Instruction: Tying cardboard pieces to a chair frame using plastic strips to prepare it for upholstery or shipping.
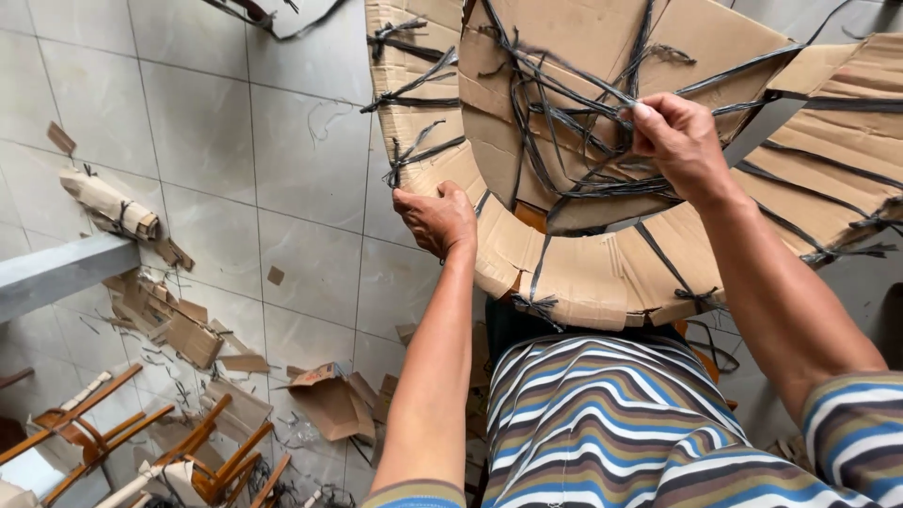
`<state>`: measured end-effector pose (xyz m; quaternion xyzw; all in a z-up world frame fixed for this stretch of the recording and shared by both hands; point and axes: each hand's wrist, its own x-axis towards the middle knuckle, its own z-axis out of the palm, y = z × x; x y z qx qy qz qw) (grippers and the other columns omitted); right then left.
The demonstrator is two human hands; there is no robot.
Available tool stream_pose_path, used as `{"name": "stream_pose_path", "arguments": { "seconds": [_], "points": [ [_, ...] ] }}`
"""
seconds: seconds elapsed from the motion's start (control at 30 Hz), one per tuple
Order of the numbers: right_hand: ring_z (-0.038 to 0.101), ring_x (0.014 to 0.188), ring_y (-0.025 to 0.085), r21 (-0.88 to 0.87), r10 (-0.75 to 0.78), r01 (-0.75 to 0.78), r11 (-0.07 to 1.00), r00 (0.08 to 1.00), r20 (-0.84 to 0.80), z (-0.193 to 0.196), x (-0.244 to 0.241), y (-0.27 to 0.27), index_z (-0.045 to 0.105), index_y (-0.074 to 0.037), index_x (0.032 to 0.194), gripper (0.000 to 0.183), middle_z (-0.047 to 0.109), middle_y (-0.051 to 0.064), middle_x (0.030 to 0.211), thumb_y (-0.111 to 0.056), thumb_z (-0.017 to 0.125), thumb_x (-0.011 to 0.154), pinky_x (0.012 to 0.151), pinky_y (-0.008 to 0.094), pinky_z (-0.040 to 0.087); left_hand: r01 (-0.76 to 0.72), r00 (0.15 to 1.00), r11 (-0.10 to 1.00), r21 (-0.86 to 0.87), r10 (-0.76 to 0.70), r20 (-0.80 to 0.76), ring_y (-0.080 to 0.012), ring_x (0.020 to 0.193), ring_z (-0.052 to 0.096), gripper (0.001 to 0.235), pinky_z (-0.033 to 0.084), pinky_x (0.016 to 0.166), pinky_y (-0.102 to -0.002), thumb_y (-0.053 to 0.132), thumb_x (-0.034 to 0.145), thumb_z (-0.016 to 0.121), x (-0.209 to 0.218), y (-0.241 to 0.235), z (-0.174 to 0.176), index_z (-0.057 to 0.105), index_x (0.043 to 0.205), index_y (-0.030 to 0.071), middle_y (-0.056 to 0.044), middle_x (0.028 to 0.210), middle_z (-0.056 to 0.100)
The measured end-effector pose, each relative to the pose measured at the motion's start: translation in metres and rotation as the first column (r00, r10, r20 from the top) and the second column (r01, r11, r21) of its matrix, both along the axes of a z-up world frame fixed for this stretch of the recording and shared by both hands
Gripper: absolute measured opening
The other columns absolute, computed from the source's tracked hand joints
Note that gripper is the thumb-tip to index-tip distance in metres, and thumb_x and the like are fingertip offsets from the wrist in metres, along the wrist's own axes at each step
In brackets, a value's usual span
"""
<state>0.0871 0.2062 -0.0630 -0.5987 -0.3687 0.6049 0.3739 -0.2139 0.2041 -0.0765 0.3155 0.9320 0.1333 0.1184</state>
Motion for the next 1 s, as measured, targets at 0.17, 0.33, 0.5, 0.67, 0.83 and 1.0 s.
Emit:
{"name": "stream_pose_path", "arguments": {
  "seconds": [0.17, 0.33, 0.5, 0.67, 0.83, 1.0],
  "points": [
    [0.048, 0.069, 0.01, 0.053, -0.013, 0.009, 0.999, 0.998, 0.058, 0.059, -0.007, -0.031, 0.067, -0.005, 0.119, 0.018, 0.054, 0.001, 0.079, -0.017, 0.054, 0.117, 0.063, 0.022, 0.042, 0.009, 0.998, 0.999, 0.039, -0.012, 0.057, -0.0442, 0.115, 0.061, 0.071, 0.051, 0.079, -0.059, 0.029, 0.076, 0.06, -0.003, -0.002, 0.001, 0.043, 0.139, 0.001, -0.021, 0.131, 0.06],
    [0.05, 0.061, 0.011, 0.128, -0.143, 0.129, 0.983, 0.984, 0.105, 0.05, -0.049, -0.074, 0.067, 0.001, 0.127, 0.021, 0.058, 0.008, 0.066, -0.009, 0.056, 0.113, 0.057, 0.022, 0.039, 0.042, 0.984, 0.999, 0.01, -0.043, 0.174, -0.0432, 0.118, 0.061, 0.072, 0.052, 0.094, -0.059, 0.024, 0.078, 0.059, -0.014, -0.006, -0.003, 0.037, 0.143, 0.006, -0.016, 0.125, 0.055],
    [0.062, 0.066, 0.013, 0.057, -0.254, 0.251, 0.966, 0.965, 0.069, 0.044, -0.104, -0.11, 0.064, 0.005, 0.132, 0.027, 0.064, 0.01, 0.074, -0.006, 0.056, 0.11, 0.059, 0.023, 0.05, 0.112, 0.961, 0.991, 0.075, -0.127, 0.247, -0.0514, 0.111, 0.061, 0.07, 0.052, 0.092, -0.064, 0.014, 0.074, 0.058, -0.027, -0.01, -0.009, 0.037, 0.139, 0.0, -0.022, 0.125, 0.052],
    [0.053, 0.056, 0.012, 0.09, -0.201, 0.19, 0.978, 0.971, 0.127, 0.085, -0.173, -0.121, 0.07, -0.001, 0.127, 0.024, 0.059, 0.008, 0.059, -0.012, 0.058, 0.108, 0.054, 0.024, 0.045, 0.257, 0.733, 0.896, 0.362, -0.425, 0.531, -0.0493, 0.151, 0.024, 0.088, 0.018, 0.127, -0.055, 0.025, 0.091, 0.064, -0.051, -0.059, 0.064, 0.019, 0.159, -0.007, -0.034, 0.158, 0.025],
    [0.06, 0.055, 0.017, 0.058, -0.006, -0.003, 0.998, 0.988, 0.156, 0.101, -0.221, -0.138, 0.077, -0.004, 0.114, 0.021, 0.062, 0.011, 0.055, -0.013, 0.064, 0.101, 0.056, 0.03, 0.051, 0.158, 0.0, 0.936, 0.316, -0.32, 0.948, -0.0331, 0.117, 0.065, 0.066, 0.053, 0.1, -0.047, 0.027, 0.104, 0.064, -0.079, -0.088, 0.077, 0.032, 0.155, -0.001, -0.025, 0.128, 0.062],
    [0.07, 0.062, 0.029, 0.077, 0.187, -0.219, 0.973, 0.936, 0.299, 0.122, -0.237, -0.144, 0.079, -0.009, 0.099, 0.018, 0.07, 0.017, 0.063, -0.016, 0.063, 0.1, 0.063, 0.041, 0.055, 0.137, -0.035, 0.952, 0.273, -0.271, 0.962, -0.0183, 0.076, 0.077, 0.036, 0.06, 0.071, -0.026, 0.037, 0.111, 0.053, -0.107, -0.062, 0.05, 0.066, 0.095, 0.008, -0.014, 0.077, 0.075]
  ]
}}
